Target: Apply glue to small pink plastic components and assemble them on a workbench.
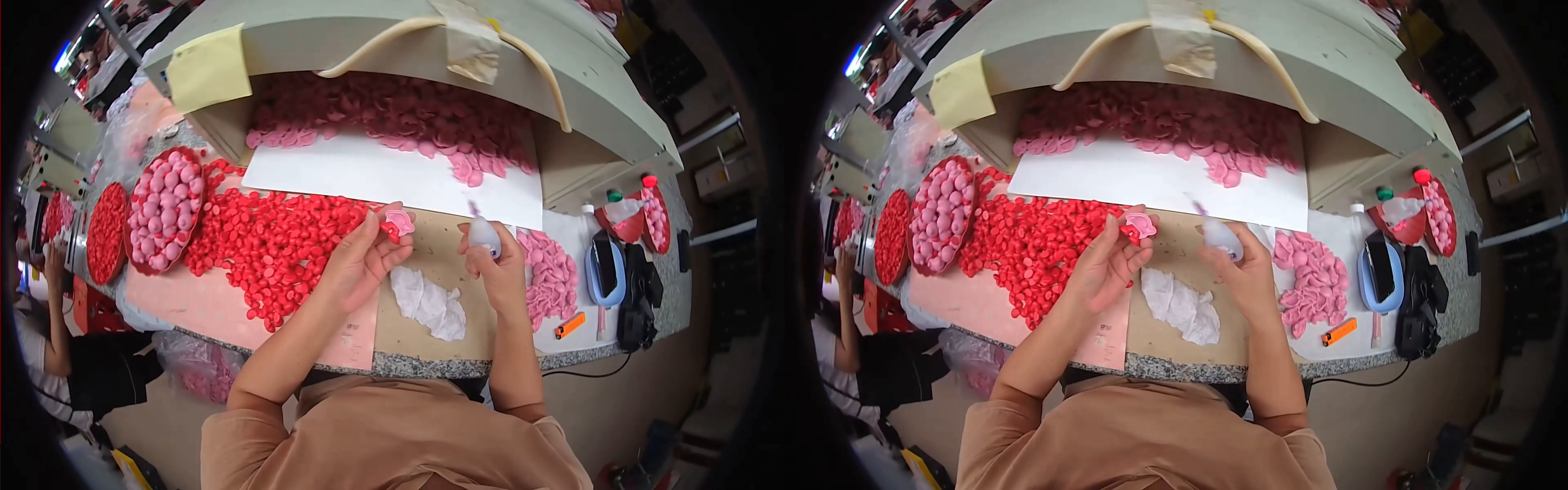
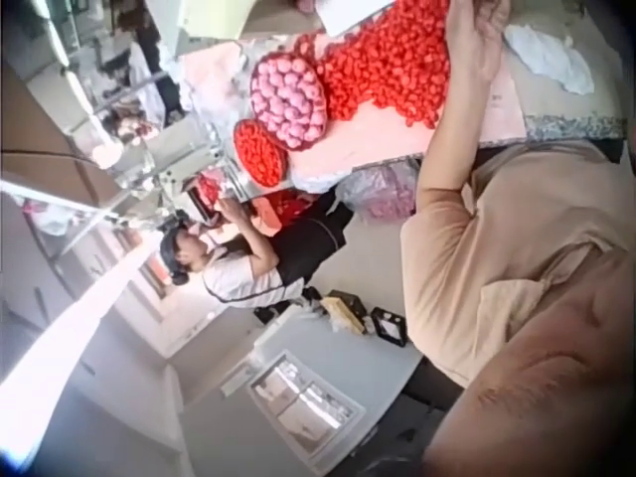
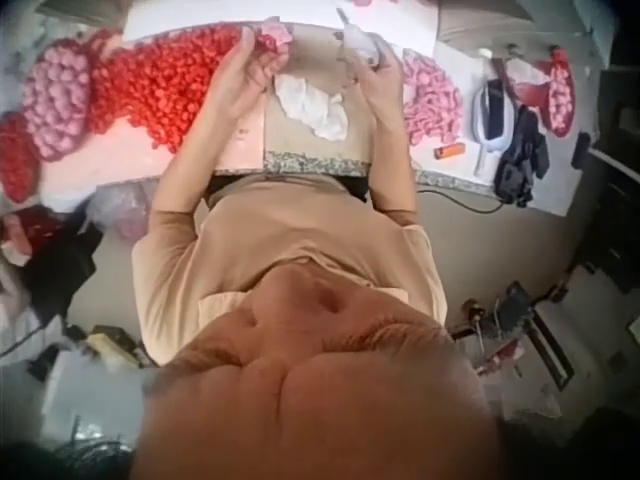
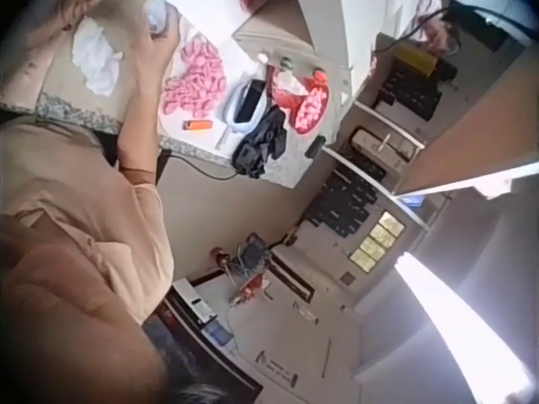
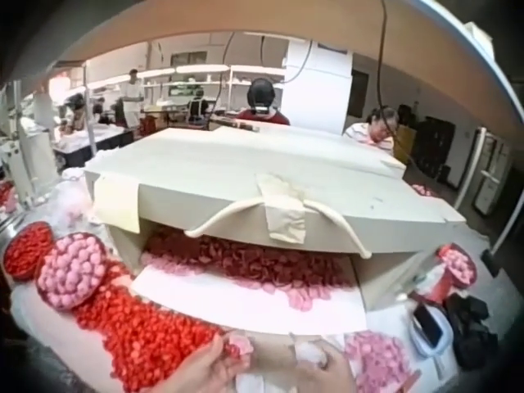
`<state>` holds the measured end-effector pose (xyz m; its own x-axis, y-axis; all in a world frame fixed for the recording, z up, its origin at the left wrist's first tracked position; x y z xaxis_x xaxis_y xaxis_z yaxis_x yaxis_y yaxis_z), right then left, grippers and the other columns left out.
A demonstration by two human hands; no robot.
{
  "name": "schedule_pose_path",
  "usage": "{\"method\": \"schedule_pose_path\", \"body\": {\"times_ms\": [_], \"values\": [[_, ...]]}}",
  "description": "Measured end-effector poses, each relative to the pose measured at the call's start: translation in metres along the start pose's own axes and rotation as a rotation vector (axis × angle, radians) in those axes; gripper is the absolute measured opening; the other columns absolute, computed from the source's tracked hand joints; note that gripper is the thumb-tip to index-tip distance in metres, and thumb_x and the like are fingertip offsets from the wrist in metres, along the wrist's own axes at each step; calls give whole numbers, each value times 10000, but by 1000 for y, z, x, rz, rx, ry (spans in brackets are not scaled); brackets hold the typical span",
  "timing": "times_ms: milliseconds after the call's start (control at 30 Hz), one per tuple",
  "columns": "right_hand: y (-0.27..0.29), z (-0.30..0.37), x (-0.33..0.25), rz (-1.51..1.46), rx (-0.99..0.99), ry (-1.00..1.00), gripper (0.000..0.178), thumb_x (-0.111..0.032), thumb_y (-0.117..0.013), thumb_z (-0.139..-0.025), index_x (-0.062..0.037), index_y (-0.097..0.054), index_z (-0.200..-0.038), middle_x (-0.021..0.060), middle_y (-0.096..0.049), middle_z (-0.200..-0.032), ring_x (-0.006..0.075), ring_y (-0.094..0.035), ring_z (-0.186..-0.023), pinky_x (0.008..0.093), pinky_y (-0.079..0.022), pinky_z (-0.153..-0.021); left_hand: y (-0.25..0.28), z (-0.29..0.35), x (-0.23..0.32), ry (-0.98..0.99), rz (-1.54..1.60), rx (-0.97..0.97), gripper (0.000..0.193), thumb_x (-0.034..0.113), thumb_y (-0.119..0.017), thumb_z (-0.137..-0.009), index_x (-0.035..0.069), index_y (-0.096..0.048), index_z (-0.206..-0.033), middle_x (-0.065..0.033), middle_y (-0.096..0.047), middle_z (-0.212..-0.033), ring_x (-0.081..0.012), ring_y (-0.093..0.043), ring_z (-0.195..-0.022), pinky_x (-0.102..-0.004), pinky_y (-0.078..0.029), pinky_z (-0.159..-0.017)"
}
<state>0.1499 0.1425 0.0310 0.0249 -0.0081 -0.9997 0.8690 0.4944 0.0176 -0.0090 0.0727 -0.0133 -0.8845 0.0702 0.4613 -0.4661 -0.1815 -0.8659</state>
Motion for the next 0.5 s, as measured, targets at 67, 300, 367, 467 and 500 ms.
{"method": "schedule_pose_path", "body": {"times_ms": [67,300,367,467,500], "values": [[1,1,-2,-106,28,1,139,-112,-502,-910,-17,-461,-1004,57,-556,-749,71,-445,-542,202,-368,-484,-6,1,0,-15,-60,1,440,265,-460,-955,29,-397,-1321,-108,-542,-1190,-147,-590,-916,-293,-503,-866],[18,0,1,-217,110,176,184,-210,-438,-955,-32,-484,-956,55,-551,-771,91,-442,-538,227,-383,-493,0,2,-18,78,-105,-52,413,232,-465,-953,31,-408,-1310,-111,-539,-1198,-185,-582,-1002,-363,-483,-920],[21,0,3,-253,138,175,187,-216,-465,-946,-31,-487,-954,55,-554,-783,91,-449,-547,228,-391,-500,-2,2,-20,111,-89,-26,414,241,-461,-954,29,-410,-1306,-115,-544,-1191,-196,-584,-1008,-366,-482,-921],[21,2,-3,-226,163,216,197,-217,-528,-921,-26,-496,-955,49,-558,-797,87,-466,-575,226,-409,-524,2,2,-24,150,-75,-7,420,258,-454,-957,24,-410,-1303,-123,-551,-1181,-209,-587,-1018,-371,-481,-920],[20,3,-8,-164,161,259,208,-212,-565,-905,-22,-501,-960,43,-560,-800,83,-476,-594,224,-419,-540,3,2,-25,158,-81,-15,425,265,-450,-958,22,-408,-1304,-126,-553,-1179,-212,-588,-1021,-371,-481,-918]]}}
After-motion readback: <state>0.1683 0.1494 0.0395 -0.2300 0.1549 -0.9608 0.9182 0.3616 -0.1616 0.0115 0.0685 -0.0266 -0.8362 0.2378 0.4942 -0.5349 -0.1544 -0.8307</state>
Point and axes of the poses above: each hand's wrist, its own z-axis away from the middle knuckle, its own y-axis out of the back of the hand, x = y × z, the point moved 8 cm from there along -z, towards the middle knuckle
